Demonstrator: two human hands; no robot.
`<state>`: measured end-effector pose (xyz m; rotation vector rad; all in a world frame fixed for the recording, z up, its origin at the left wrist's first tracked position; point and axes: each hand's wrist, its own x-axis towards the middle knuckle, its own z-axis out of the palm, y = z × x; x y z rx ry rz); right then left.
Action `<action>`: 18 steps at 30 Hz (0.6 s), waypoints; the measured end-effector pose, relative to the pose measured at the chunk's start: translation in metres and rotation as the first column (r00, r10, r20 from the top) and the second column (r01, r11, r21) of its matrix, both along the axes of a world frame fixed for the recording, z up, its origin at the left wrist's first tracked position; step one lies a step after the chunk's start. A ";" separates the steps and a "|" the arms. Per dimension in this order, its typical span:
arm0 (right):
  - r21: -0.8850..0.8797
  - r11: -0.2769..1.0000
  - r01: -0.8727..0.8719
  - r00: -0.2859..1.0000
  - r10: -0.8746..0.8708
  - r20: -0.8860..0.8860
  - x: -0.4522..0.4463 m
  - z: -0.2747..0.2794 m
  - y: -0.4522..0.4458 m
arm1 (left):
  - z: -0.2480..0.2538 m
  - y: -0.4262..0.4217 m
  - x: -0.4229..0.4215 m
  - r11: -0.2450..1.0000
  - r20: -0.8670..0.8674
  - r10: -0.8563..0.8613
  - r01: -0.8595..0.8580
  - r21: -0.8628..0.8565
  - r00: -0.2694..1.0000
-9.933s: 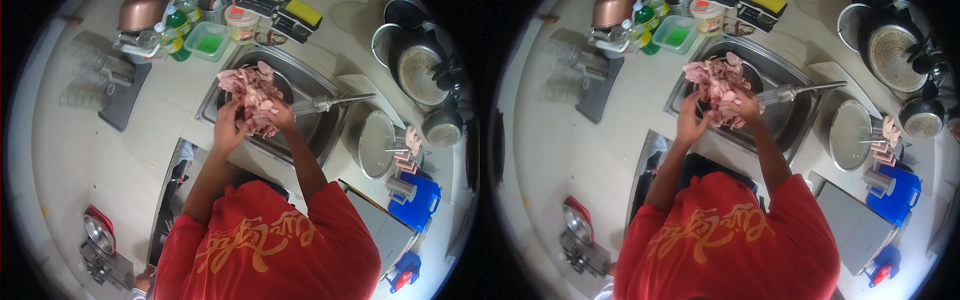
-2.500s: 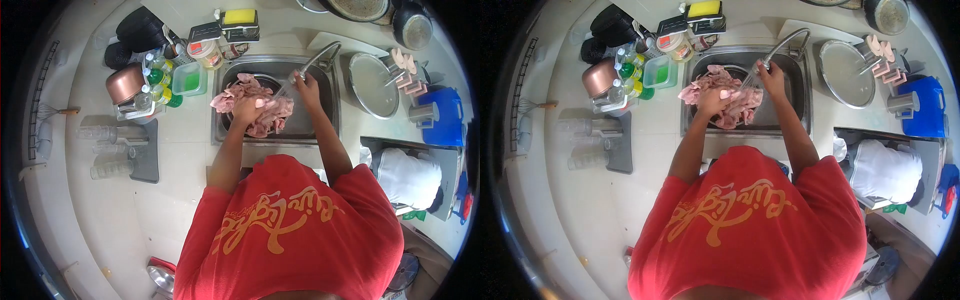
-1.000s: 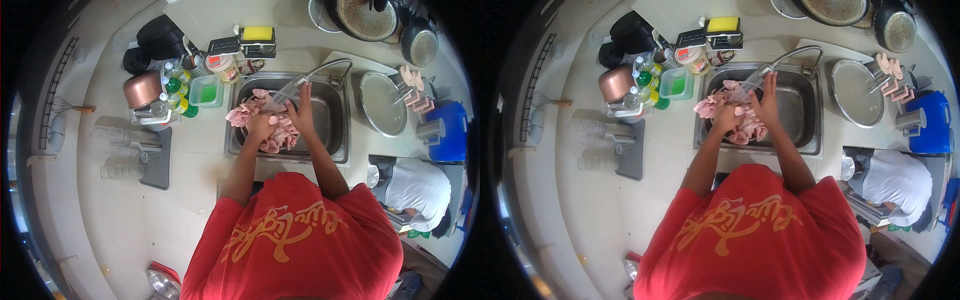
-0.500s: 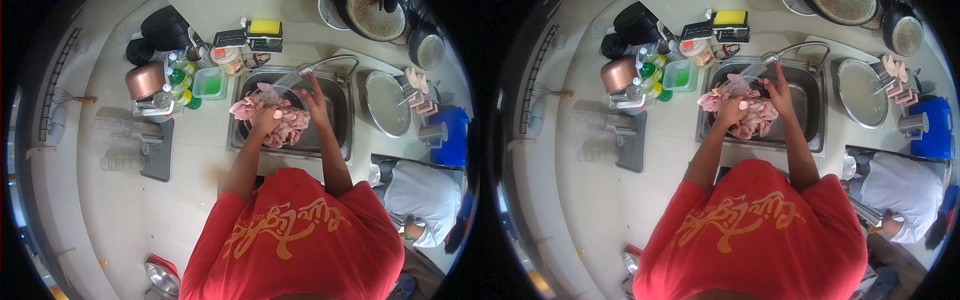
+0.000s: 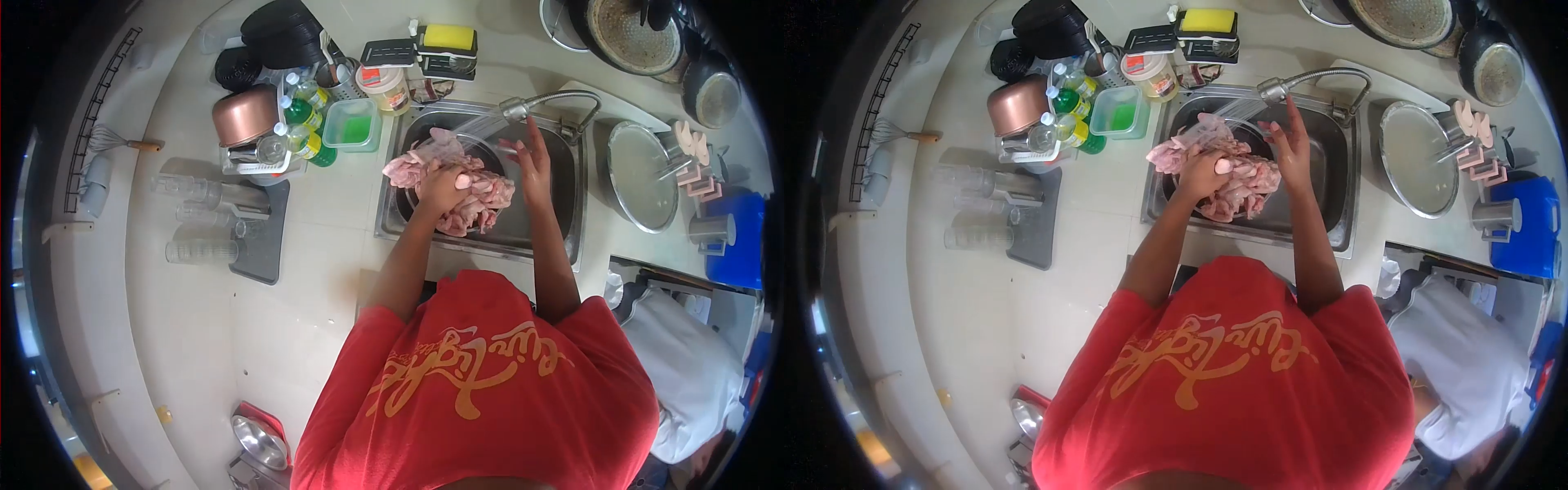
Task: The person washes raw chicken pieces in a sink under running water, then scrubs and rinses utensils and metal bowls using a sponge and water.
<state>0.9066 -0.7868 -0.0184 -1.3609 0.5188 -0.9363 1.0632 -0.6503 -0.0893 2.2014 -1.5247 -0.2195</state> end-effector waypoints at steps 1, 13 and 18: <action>0.002 1.000 0.016 1.000 -0.016 -0.005 0.002 -0.005 -0.001 | -0.002 0.000 0.000 1.000 0.007 0.004 -0.004 0.004 1.000; -0.222 0.974 0.044 0.998 -0.052 -0.027 0.004 -0.023 -0.007 | -0.001 0.002 -0.002 1.000 -0.048 0.022 -0.021 0.015 0.999; -0.065 0.987 0.149 0.989 -0.147 0.036 0.013 -0.042 0.005 | -0.004 0.002 -0.001 0.999 -0.026 0.028 -0.027 0.020 0.999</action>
